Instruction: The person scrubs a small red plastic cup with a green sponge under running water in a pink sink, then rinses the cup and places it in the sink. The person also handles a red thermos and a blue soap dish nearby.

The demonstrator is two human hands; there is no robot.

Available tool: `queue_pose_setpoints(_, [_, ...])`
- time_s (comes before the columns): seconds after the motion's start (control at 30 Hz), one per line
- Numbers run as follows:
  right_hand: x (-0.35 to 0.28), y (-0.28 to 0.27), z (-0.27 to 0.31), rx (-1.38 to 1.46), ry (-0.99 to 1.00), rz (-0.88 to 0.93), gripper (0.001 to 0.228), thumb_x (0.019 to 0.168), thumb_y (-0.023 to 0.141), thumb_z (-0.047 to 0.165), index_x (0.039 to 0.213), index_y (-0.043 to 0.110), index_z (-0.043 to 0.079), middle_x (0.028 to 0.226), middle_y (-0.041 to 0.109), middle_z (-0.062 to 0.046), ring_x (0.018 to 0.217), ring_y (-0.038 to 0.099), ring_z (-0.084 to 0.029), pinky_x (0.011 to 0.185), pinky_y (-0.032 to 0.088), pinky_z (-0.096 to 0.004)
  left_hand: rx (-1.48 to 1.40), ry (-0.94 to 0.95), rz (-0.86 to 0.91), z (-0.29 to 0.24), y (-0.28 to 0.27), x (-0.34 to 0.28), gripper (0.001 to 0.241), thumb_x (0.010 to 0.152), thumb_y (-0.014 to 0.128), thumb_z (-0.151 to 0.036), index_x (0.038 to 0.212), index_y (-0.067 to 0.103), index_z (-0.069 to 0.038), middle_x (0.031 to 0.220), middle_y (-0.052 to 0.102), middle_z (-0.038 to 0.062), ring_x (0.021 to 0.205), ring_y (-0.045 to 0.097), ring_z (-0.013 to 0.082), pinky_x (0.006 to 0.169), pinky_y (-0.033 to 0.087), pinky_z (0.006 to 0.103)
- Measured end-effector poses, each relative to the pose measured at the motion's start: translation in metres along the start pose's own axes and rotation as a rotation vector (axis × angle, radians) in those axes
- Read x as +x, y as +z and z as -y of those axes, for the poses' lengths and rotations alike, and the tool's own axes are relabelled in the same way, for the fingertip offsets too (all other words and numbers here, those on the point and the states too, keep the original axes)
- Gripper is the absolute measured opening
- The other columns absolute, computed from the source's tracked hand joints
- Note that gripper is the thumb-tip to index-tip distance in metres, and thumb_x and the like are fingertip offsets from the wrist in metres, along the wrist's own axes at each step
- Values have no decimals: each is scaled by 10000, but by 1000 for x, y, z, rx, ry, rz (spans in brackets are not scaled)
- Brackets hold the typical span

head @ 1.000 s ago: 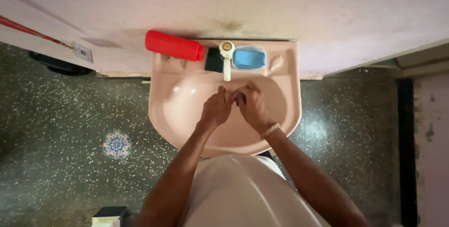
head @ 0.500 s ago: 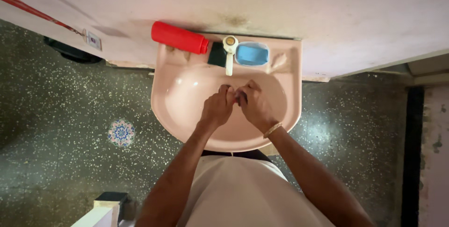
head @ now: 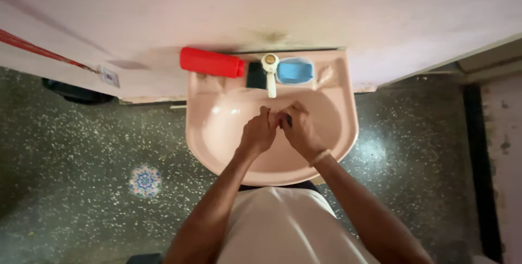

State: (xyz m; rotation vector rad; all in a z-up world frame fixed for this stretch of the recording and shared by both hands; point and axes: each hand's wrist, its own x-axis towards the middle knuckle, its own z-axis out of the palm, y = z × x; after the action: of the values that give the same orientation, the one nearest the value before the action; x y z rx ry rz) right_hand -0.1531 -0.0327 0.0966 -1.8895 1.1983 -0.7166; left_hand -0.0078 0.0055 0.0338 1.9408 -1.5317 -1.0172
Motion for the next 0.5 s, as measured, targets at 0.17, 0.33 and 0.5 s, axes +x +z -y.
queue_pose_setpoints(0.17, [-13, 9, 8, -21, -67, -65, 97, 831, 670, -78, 871, 722, -7, 915, 637, -175, 810, 663, -344, 681, 559, -411, 11, 42, 19, 24, 12, 3, 417, 1061, 375, -417, 1225, 533, -68, 1007, 699, 260, 942, 680, 466, 836, 523, 564])
queue_pose_setpoints(0.33, [-11, 18, 8, -96, -124, -89, 68, 828, 709, -42, 888, 698, -11, 916, 640, -195, 839, 642, -391, 746, 530, -456, 63, 126, 31, 53, 34, 19, 299, 1059, 403, -373, 1169, 564, -145, 1120, 601, 258, 947, 644, 480, 819, 504, 596])
queue_pose_setpoints(0.5, [-10, 19, 2, -66, -162, -145, 94, 813, 694, -57, 888, 694, -1, 911, 648, -184, 850, 635, -393, 767, 523, -457, 119, 189, -13, 74, 66, 32, 283, 1076, 435, -332, 1125, 546, -76, 1091, 613, 280, 945, 638, 497, 818, 527, 580])
